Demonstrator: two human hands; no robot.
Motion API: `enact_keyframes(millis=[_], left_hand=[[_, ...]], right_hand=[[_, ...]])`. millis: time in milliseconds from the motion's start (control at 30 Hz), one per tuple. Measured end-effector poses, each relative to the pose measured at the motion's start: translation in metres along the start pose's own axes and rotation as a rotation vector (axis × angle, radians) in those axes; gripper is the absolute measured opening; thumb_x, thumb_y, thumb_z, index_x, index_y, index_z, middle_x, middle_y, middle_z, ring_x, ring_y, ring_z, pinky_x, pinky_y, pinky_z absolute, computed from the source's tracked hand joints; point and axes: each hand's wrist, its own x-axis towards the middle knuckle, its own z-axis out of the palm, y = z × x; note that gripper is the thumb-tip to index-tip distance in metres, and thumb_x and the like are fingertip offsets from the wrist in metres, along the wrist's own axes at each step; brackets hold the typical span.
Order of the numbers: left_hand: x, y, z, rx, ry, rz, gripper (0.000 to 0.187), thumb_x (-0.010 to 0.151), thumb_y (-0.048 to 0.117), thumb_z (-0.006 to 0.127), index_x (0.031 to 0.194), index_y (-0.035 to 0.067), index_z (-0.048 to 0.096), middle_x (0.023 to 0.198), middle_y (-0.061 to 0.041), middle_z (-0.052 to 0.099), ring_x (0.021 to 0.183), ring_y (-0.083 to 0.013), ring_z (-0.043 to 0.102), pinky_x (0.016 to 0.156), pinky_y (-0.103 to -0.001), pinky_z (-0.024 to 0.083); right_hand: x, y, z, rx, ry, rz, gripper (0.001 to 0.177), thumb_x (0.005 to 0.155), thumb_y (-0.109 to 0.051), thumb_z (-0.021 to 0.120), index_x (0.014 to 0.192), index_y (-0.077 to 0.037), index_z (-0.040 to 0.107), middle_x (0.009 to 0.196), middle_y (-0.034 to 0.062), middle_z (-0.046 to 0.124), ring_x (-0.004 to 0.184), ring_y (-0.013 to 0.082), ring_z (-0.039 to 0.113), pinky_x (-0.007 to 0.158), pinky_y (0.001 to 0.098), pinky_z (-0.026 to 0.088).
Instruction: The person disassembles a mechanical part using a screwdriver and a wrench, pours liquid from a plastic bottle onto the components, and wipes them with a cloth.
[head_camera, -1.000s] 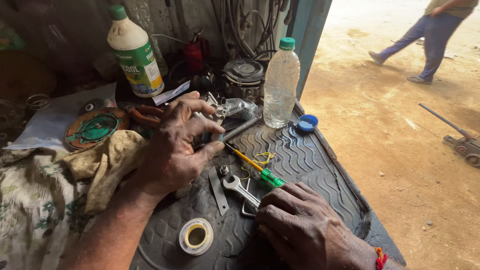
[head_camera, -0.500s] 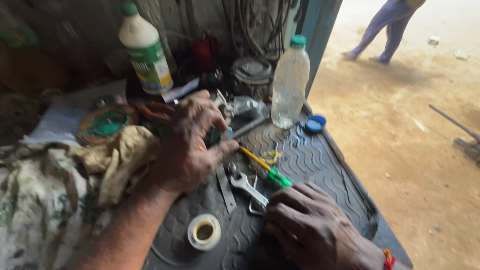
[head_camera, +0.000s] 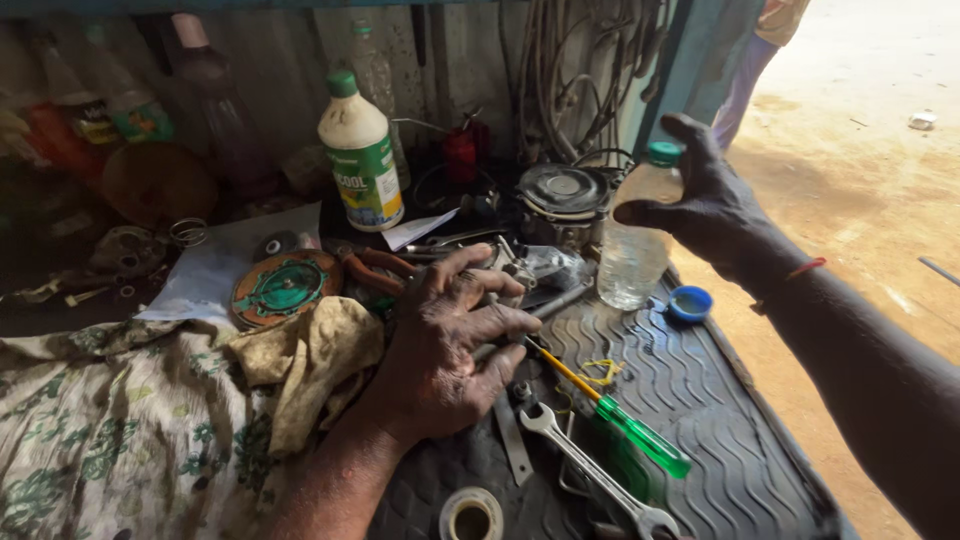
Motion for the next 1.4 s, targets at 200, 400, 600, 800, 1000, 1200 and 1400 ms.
enact_keyframes(millis=[200, 400, 600, 800, 1000, 1200, 1400], left_hand=[[0.000, -0.002, 0.000, -0.019, 0.012, -0.012, 0.027, 0.073, 0.018, 0.082, 0.100, 0.017, 0.080, 0.121, -0.001, 0.071, 0.141, -0.0320, 0.047, 0.115, -0.050, 0.037], [0.003, 0.003, 0.002, -0.049, 0.009, -0.076, 0.024, 0.072, 0.020, 0.085, 0.094, 0.016, 0.079, 0.113, 0.001, 0.074, 0.142, -0.0297, 0.048, 0.117, -0.049, 0.035], [0.002, -0.001, -0.010, -0.113, -0.074, -0.053, 0.033, 0.075, 0.015, 0.082, 0.107, 0.014, 0.081, 0.119, -0.002, 0.074, 0.143, -0.0333, 0.044, 0.117, -0.050, 0.033], [0.003, -0.001, -0.007, -0.155, -0.062, -0.088, 0.031, 0.075, 0.015, 0.083, 0.105, 0.014, 0.079, 0.116, -0.002, 0.076, 0.143, -0.0323, 0.049, 0.120, -0.049, 0.036], [0.000, 0.001, -0.009, -0.162, -0.053, -0.098, 0.032, 0.074, 0.017, 0.085, 0.106, 0.016, 0.078, 0.114, -0.002, 0.075, 0.142, -0.0350, 0.047, 0.117, -0.051, 0.036], [0.001, -0.002, -0.008, -0.189, -0.054, -0.060, 0.030, 0.079, 0.017, 0.083, 0.109, 0.016, 0.078, 0.116, -0.002, 0.074, 0.142, -0.0356, 0.049, 0.118, -0.049, 0.039], [0.003, -0.002, 0.007, -0.030, 0.051, -0.059, 0.031, 0.075, 0.027, 0.089, 0.095, 0.012, 0.070, 0.107, -0.002, 0.074, 0.135, -0.0363, 0.055, 0.112, -0.050, 0.040]], right_hand=[[0.014, -0.033, 0.001, -0.274, 0.001, -0.027, 0.069, 0.073, -0.039, 0.090, 0.127, -0.007, 0.061, 0.121, 0.0146, 0.071, 0.114, 0.0310, 0.069, 0.098, 0.0430, 0.054], [0.088, -0.073, 0.012, -0.386, 0.133, -0.166, 0.057, 0.085, -0.046, 0.088, 0.118, -0.005, 0.067, 0.106, 0.0171, 0.072, 0.097, 0.0307, 0.071, 0.086, 0.0445, 0.055], [0.140, -0.083, 0.101, -0.186, 0.119, -0.334, 0.069, 0.074, -0.046, 0.094, 0.119, -0.005, 0.062, 0.112, 0.0151, 0.072, 0.104, 0.0311, 0.071, 0.087, 0.0411, 0.057], [0.137, -0.054, 0.153, -0.196, 0.036, -0.306, 0.074, 0.073, -0.044, 0.094, 0.121, -0.003, 0.056, 0.112, 0.0200, 0.070, 0.108, 0.0380, 0.068, 0.089, 0.0458, 0.055], [0.136, -0.043, 0.179, -0.182, 0.013, -0.231, 0.074, 0.078, -0.049, 0.090, 0.124, -0.005, 0.053, 0.117, 0.0192, 0.070, 0.111, 0.0370, 0.069, 0.093, 0.0457, 0.055], [0.129, -0.039, 0.172, -0.094, -0.011, -0.207, 0.083, 0.079, -0.055, 0.088, 0.134, -0.007, 0.051, 0.121, 0.0197, 0.068, 0.115, 0.0376, 0.066, 0.093, 0.0461, 0.053], [0.102, -0.045, 0.121, 0.006, 0.014, -0.188, 0.080, 0.089, -0.051, 0.082, 0.143, -0.006, 0.044, 0.130, 0.0178, 0.064, 0.118, 0.0290, 0.068, 0.096, 0.0412, 0.058]])
